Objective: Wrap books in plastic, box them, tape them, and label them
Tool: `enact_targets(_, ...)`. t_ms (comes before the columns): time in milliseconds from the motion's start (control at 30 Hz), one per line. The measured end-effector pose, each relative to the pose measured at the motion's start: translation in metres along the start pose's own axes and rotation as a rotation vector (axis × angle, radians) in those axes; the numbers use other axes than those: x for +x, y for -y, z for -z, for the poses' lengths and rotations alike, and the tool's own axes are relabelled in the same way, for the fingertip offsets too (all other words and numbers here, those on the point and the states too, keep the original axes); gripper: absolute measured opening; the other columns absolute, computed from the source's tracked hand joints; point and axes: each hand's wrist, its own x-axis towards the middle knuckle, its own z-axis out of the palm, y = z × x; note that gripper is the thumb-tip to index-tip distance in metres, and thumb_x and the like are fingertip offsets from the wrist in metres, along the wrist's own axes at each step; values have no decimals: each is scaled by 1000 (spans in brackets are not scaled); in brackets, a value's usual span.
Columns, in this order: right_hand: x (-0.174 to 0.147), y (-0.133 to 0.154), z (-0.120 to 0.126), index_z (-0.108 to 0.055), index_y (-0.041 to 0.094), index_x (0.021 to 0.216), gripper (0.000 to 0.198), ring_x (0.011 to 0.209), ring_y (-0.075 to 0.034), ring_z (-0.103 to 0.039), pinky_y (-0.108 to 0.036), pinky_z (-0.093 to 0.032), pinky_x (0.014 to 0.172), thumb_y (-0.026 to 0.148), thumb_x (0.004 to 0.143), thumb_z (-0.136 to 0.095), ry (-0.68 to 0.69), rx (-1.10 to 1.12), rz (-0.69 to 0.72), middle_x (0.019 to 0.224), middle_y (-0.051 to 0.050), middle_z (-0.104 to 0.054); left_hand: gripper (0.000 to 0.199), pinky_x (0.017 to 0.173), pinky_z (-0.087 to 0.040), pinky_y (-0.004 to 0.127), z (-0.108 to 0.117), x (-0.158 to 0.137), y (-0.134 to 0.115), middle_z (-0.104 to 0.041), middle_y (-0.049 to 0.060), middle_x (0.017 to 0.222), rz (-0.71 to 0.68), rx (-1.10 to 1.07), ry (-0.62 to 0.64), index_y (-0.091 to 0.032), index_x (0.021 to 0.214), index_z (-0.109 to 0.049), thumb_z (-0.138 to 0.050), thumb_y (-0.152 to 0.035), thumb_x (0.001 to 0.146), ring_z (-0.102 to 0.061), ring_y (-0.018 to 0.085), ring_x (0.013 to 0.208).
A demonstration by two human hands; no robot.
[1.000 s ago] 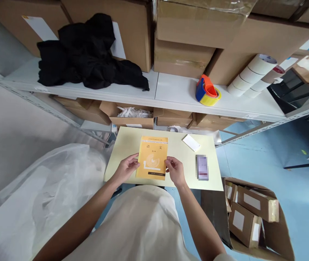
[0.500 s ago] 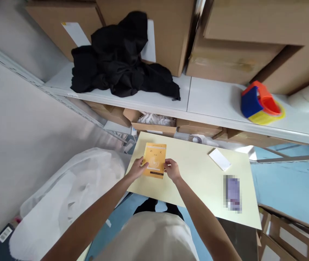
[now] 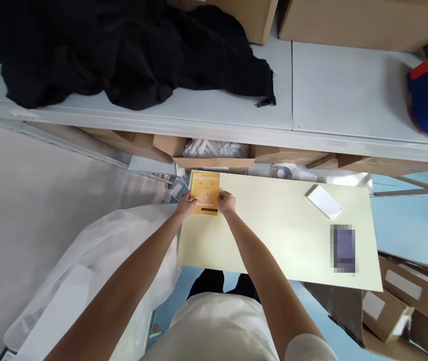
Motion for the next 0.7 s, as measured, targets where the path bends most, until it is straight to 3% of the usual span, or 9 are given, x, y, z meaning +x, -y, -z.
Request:
enact_targets(200, -5, 5, 2, -68, 21, 90, 20, 87, -15, -66, -25, -49, 79, 12, 77, -55, -34, -105, 13, 91, -3, -71, 34, 100, -35, 34, -2, -2, 1, -57, 7, 97, -3, 82, 19, -19, 109, -56, -54, -21, 75, -45, 24, 115)
enact_targets(467, -19, 2, 13, -62, 21, 108, 33, 93, -17, -63, -29, -49, 83, 16, 76, -60, -49, -121, 30, 101, -6, -67, 44, 103, -31, 36, 5, -12, -1, -57, 14, 114, 3, 127, 32, -15, 117, -52, -56, -21, 74, -43, 29, 123)
enact_targets(700, -62, -16, 51, -60, 23, 107, 36, 65, -10, -60, -24, -50, 59, 23, 71, -62, 75, 15, 72, 97, -2, -65, 37, 100, -36, 35, 20, -39, -22, -64, 12, 112, -80, 65, 55, -18, 106, -61, -58, -32, 72, -48, 28, 124)
